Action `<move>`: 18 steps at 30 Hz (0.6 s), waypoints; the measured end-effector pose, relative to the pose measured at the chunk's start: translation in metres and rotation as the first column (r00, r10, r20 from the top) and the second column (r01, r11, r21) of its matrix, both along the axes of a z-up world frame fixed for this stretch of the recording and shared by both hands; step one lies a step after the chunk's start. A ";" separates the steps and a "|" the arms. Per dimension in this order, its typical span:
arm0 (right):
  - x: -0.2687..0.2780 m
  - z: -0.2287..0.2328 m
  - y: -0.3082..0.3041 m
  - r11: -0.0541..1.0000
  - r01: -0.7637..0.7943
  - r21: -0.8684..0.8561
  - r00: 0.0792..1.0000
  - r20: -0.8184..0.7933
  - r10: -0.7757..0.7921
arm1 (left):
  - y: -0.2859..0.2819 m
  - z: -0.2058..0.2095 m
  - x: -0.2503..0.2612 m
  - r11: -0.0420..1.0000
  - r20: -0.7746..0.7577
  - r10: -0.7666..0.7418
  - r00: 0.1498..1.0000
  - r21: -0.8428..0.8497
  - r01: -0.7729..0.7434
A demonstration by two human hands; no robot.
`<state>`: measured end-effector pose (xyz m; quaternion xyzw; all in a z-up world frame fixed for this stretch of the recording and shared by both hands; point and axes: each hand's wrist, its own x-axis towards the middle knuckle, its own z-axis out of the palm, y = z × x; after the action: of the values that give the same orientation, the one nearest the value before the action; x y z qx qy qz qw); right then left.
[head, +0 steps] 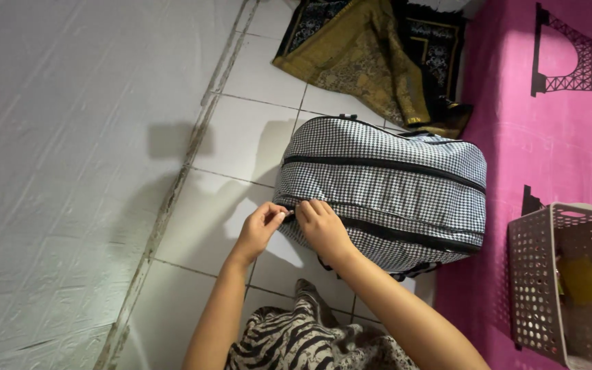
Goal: Organize jewelry and small accessories into a plastic storage basket.
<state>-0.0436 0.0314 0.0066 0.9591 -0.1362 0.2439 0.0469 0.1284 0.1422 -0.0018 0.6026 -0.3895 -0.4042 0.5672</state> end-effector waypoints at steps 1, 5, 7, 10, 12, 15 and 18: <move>0.003 0.003 0.002 1.000 0.001 0.002 1.000 -0.001 -0.001 | -0.002 -0.011 0.003 1.000 -0.001 -0.001 1.000 0.002 0.001; 0.010 0.017 0.002 0.994 0.085 0.064 0.996 -0.005 -0.084 | -0.008 -0.009 0.002 0.998 0.306 0.055 0.951 -0.035 -0.046; 0.011 0.020 0.003 0.986 0.096 0.134 0.995 0.009 -0.098 | -0.005 -0.005 0.006 0.996 0.467 0.089 0.880 -0.035 -0.082; 0.012 0.021 -0.003 0.970 0.112 0.216 0.994 -0.042 -0.105 | -0.007 -0.036 0.021 0.992 0.512 0.121 0.850 -0.091 -0.086; 0.011 0.022 -0.001 0.953 0.095 0.287 0.995 -0.036 -0.088 | -0.003 -0.064 0.028 0.988 0.351 0.139 0.926 -0.115 -0.104; 0.009 0.027 0.001 0.966 0.087 0.243 0.996 -0.027 -0.083 | -0.005 -0.110 0.041 0.984 0.338 0.174 0.925 -0.019 -0.179; 0.007 0.030 0.003 0.963 0.064 0.261 0.998 0.009 -0.069 | -0.011 -0.148 0.037 0.983 0.352 0.180 0.918 -0.028 -0.182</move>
<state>-0.0367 0.0340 0.0367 0.9495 -0.1996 0.2308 -0.0726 0.1656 0.1310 -0.1502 0.7004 -0.4264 -0.2362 0.5214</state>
